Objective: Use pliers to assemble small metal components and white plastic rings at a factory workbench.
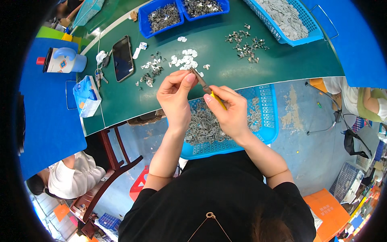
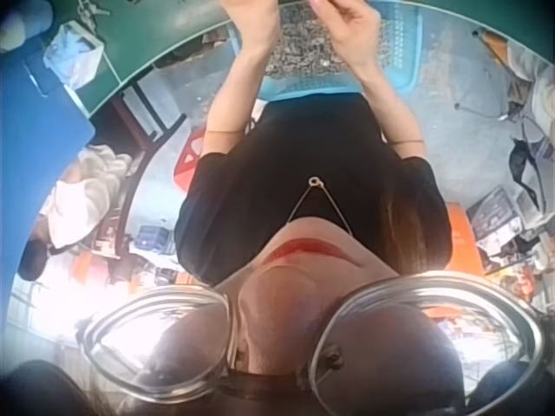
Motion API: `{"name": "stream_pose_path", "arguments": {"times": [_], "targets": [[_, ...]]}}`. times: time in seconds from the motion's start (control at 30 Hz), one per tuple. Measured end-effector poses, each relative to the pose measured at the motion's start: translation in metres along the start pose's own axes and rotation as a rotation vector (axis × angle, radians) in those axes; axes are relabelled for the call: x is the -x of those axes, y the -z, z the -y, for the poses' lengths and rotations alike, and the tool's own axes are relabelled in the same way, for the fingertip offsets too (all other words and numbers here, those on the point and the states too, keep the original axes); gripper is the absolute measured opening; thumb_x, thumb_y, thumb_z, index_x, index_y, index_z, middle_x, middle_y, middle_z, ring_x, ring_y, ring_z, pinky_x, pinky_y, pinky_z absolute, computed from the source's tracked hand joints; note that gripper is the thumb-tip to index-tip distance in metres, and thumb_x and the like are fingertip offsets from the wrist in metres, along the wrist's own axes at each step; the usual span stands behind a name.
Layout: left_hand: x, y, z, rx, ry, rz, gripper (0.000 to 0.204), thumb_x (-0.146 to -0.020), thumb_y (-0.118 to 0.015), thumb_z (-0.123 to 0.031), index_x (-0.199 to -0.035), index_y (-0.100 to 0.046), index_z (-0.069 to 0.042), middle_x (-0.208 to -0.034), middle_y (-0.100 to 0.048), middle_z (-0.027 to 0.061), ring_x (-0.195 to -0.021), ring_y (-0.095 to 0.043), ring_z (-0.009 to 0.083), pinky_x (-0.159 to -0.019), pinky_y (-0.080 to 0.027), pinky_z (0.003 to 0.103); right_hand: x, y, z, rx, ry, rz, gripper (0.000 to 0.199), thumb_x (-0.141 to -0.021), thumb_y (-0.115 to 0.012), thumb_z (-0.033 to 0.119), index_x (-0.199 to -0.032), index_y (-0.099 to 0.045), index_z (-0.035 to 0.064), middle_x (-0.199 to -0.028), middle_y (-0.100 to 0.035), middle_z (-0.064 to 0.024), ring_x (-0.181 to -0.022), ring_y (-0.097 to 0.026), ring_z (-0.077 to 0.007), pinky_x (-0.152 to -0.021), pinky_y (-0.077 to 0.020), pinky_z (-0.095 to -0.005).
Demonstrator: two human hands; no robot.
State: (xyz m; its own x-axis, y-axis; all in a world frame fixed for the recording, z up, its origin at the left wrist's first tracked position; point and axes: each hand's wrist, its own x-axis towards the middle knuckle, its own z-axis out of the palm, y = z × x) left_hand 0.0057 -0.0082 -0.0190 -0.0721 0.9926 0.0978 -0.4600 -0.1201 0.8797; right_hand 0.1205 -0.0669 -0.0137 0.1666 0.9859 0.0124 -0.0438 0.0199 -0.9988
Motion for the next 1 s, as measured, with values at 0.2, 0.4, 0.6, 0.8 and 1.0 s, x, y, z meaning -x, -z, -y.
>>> {"name": "stream_pose_path", "arguments": {"times": [0.2,0.4,0.6,0.8,1.0], "targets": [[-0.001,-0.001,-0.002,0.006,0.031,0.009,0.008,-0.077,-0.069,0.002,-0.084,-0.064,0.001,-0.092,-0.062,0.0088,-0.081,-0.06,0.0124,-0.074,-0.051,0.024,0.0,0.0,0.001,-0.009,-0.012,-0.002,0.025,-0.086,-0.056,0.005,-0.108,-0.06,-0.0071,-0.093,-0.061,-0.0069,-0.068,-0.05,-0.0055,-0.057,-0.0395,-0.018],[-0.007,-0.003,-0.008,0.107,0.234,0.044,0.01,-0.083,-0.065,-0.007,-0.089,-0.06,0.0,-0.089,-0.063,0.0078,-0.082,-0.062,0.0139,-0.075,-0.053,0.026,0.001,0.004,0.002,0.038,-0.021,-0.026,0.025,-0.086,-0.056,0.005,-0.108,-0.06,-0.0067,-0.093,-0.061,-0.0061,-0.071,-0.049,-0.0042,-0.058,-0.0375,-0.0169],[-0.015,0.004,0.0,0.143,0.376,0.184,0.013,-0.089,-0.059,-0.016,-0.088,-0.058,-0.003,-0.087,-0.064,0.0081,-0.085,-0.064,0.0169,-0.074,-0.054,0.026,0.0,0.008,0.0,0.092,0.085,-0.059,0.024,-0.087,-0.056,0.008,-0.106,-0.061,-0.0061,-0.088,-0.06,-0.0057,-0.066,-0.048,-0.0044,-0.053,-0.036,-0.0173],[-0.012,0.004,0.005,0.268,0.48,0.236,0.013,-0.088,-0.06,-0.017,-0.089,-0.06,-0.004,-0.085,-0.064,0.0057,-0.079,-0.062,0.0123,-0.07,-0.053,0.024,-0.008,0.026,0.013,-0.978,-0.631,0.299,0.024,-0.088,-0.055,0.021,-0.091,-0.063,-0.0015,-0.075,-0.057,-0.0051,-0.056,-0.045,-0.0064,-0.041,-0.0294,-0.0193],[-0.025,-0.01,-0.008,-0.135,0.347,0.144,0.016,-0.084,-0.066,-0.019,-0.091,-0.062,-0.005,-0.086,-0.063,0.0023,-0.076,-0.06,0.0108,-0.066,-0.052,0.024,-0.028,0.055,0.01,-0.405,-0.454,0.119,0.029,-0.087,-0.055,0.026,-0.091,-0.063,-0.001,-0.074,-0.058,-0.0059,-0.057,-0.05,-0.0105,-0.042,-0.033,-0.0218]]}}
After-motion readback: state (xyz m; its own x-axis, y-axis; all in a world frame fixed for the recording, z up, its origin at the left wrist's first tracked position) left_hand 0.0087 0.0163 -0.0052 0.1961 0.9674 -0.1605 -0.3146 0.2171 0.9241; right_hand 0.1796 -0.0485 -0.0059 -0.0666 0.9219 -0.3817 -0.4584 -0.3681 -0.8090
